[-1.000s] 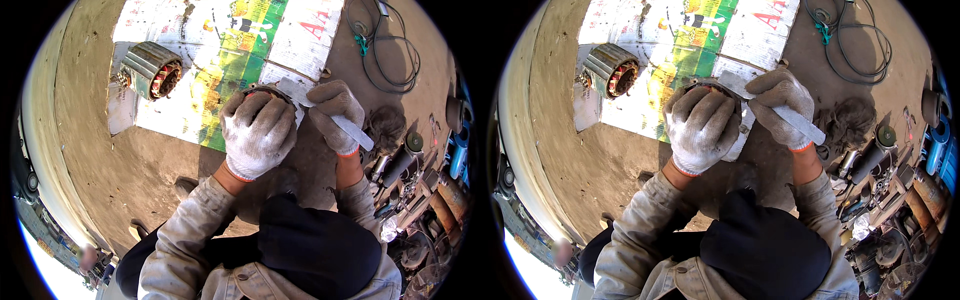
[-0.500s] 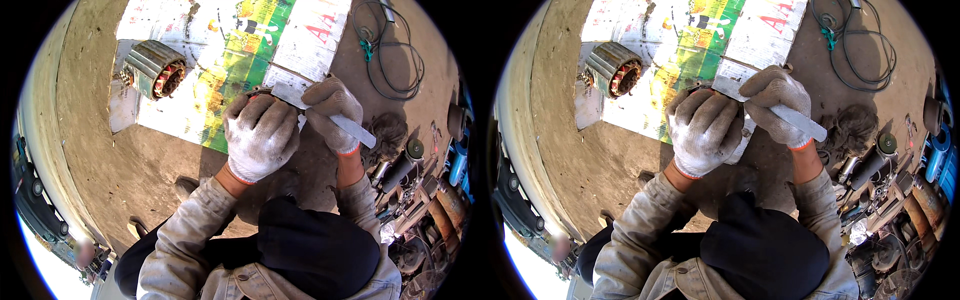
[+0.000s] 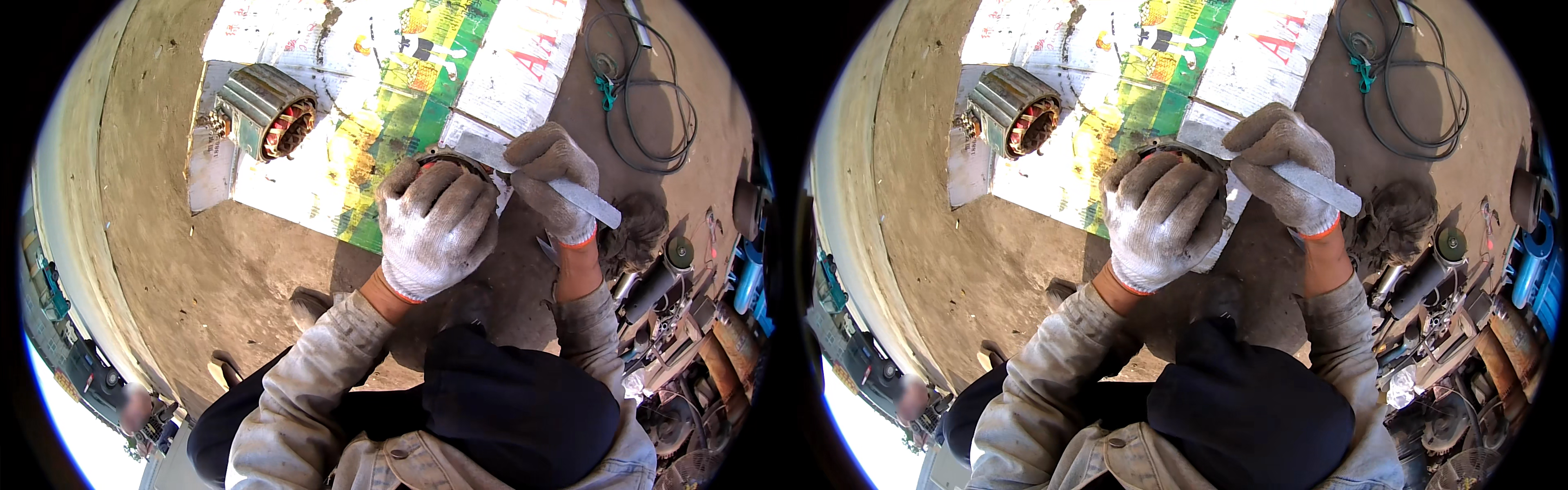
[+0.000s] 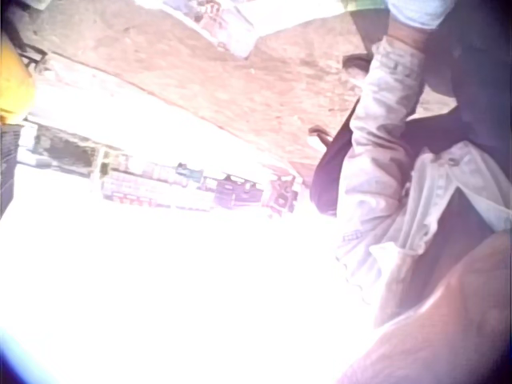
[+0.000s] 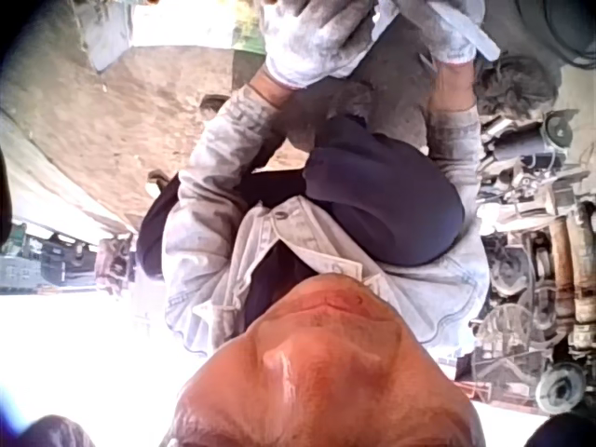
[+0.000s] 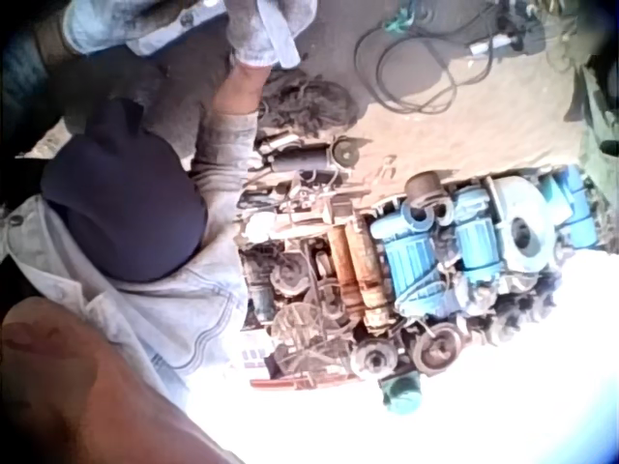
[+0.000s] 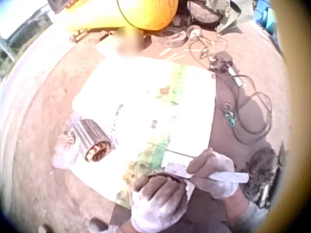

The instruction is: The person sits on the ground and uses pliers to cut wires on a motor stator, then uses a flat metal tool to scrape and clean the copper windings. The person handles the stator and tools directly with gloved hands.

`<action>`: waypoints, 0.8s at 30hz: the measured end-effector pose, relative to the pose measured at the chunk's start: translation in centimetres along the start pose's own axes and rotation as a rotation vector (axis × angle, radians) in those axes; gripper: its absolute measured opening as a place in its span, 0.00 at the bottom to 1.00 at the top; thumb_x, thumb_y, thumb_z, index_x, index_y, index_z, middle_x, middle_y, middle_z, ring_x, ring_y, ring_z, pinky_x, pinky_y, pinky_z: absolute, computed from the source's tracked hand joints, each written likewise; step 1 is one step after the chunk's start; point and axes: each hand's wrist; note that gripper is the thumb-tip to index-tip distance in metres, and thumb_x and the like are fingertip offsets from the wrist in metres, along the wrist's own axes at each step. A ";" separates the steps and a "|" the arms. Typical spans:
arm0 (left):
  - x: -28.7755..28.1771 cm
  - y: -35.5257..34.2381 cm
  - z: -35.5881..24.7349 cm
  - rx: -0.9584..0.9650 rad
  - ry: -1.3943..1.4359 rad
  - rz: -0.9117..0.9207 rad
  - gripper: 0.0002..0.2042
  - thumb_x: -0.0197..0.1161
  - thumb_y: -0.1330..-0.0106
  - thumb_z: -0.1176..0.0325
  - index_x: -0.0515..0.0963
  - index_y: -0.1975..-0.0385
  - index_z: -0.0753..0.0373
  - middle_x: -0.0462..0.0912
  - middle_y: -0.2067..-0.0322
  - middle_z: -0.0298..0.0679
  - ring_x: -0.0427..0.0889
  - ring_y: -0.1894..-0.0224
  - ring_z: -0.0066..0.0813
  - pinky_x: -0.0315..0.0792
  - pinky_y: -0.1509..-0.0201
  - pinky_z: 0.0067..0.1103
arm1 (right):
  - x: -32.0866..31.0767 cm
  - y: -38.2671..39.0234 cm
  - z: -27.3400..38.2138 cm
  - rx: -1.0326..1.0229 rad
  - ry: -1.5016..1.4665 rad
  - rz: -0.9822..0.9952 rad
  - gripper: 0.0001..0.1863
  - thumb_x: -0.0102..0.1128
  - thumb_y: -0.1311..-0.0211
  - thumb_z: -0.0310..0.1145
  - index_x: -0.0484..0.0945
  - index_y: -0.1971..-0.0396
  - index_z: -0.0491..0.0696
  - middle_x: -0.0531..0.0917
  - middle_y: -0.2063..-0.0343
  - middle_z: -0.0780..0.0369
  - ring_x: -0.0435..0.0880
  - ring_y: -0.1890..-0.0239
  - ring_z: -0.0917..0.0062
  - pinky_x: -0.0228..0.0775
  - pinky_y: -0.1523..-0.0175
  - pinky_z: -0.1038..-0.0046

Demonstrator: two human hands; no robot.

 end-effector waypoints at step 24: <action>0.0 -0.3 -0.1 -0.020 0.021 -0.009 0.13 0.80 0.47 0.66 0.89 0.61 0.52 0.84 0.54 0.30 0.85 0.46 0.34 0.71 0.35 0.42 | -0.4 -0.9 0.3 -0.059 -0.015 0.060 0.11 0.77 0.51 0.18 0.81 0.74 0.47 0.91 0.64 0.56 0.90 0.63 0.67 0.81 0.58 0.66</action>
Point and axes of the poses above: each hand's wrist, its own y-axis away from the middle knuckle, its own x-axis out of the palm, z = x × y
